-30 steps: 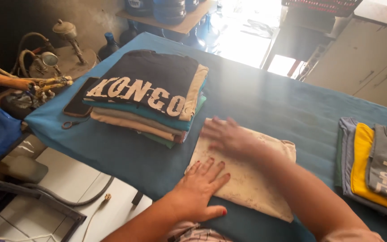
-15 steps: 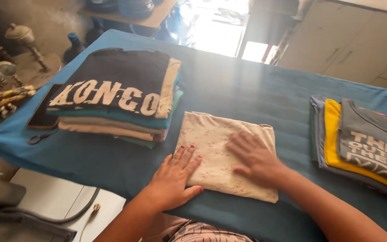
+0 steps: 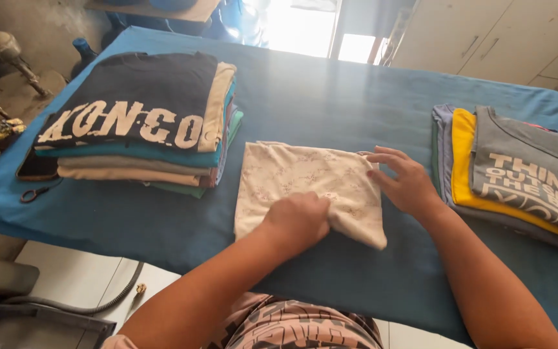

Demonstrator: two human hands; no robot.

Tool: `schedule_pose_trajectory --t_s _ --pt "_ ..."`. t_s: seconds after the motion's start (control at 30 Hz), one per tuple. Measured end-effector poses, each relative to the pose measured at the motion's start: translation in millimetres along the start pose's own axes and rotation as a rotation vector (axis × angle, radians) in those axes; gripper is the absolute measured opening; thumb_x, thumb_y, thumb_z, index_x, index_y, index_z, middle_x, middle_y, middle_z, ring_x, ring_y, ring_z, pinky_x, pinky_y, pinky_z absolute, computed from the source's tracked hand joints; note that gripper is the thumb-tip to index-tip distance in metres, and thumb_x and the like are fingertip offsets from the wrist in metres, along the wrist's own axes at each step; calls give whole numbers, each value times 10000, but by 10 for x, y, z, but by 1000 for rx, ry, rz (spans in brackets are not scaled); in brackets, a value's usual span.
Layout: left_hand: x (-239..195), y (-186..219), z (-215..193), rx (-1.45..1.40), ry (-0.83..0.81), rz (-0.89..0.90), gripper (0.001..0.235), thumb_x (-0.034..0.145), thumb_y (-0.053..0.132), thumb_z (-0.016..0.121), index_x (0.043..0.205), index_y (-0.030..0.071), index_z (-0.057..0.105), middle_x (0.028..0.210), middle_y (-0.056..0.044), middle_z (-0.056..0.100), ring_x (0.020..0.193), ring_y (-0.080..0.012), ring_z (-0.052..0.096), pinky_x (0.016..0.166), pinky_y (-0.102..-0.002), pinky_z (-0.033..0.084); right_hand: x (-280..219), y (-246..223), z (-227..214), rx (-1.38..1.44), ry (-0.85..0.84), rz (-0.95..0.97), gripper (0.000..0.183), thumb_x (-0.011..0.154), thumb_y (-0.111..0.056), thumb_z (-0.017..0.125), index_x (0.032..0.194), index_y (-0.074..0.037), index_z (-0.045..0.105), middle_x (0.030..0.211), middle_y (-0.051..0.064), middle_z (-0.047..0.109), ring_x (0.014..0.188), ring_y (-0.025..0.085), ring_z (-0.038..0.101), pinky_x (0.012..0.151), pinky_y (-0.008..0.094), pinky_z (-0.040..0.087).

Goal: Folding and stacking various shirts and tops on a laundry table

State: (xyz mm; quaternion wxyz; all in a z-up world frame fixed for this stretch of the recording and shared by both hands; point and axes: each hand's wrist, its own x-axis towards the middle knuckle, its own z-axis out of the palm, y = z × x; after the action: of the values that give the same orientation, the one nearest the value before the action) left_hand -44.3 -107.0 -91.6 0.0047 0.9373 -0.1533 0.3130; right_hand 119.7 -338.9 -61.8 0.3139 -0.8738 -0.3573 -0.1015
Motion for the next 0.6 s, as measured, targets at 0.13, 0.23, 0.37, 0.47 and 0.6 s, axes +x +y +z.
schedule_pose_trajectory --t_s 0.13,0.23,0.37,0.47,0.6 --pt "491 -413 -68 -880 -317 -699 383 908 431 523 993 116 723 940 -185 741 969 -361 724 883 -508 555 -66 -198 -339 542 214 226 197 1005 -202 737 1186 -123 741 1112 92 744 1039 200 724 851 337 599" --pt "752 -467 -63 -1523 74 -958 216 916 266 615 950 89 733 846 -157 726 826 -288 728 839 -468 565 -167 -480 -512 788 251 242 345 1051 -326 623 1211 -28 692 1074 177 734 980 256 748 817 371 617" --pt "1245 -143 -415 -2104 457 -1139 110 896 159 688 963 75 712 826 -126 726 787 -293 755 755 -495 604 -388 -682 -605 1023 -19 28 1296 643 -902 539 1554 3 366 1510 261 529 1386 387 527 1084 555 423" --pt "1532 -20 -371 -2002 496 -1315 463 885 234 731 1255 84 495 1196 -95 508 1200 -354 617 981 -549 525 -499 -1129 -938 814 36 -198 1388 520 -725 750 1600 -6 257 1680 174 310 1498 284 325 1220 501 262" --pt "1987 99 -862 -1939 442 -1263 220 838 175 527 1027 117 623 940 -35 602 890 -214 631 723 -395 542 -230 -1038 -993 171 343 -314 1180 700 -358 933 1637 -114 258 1694 160 365 1525 321 474 1133 456 488"
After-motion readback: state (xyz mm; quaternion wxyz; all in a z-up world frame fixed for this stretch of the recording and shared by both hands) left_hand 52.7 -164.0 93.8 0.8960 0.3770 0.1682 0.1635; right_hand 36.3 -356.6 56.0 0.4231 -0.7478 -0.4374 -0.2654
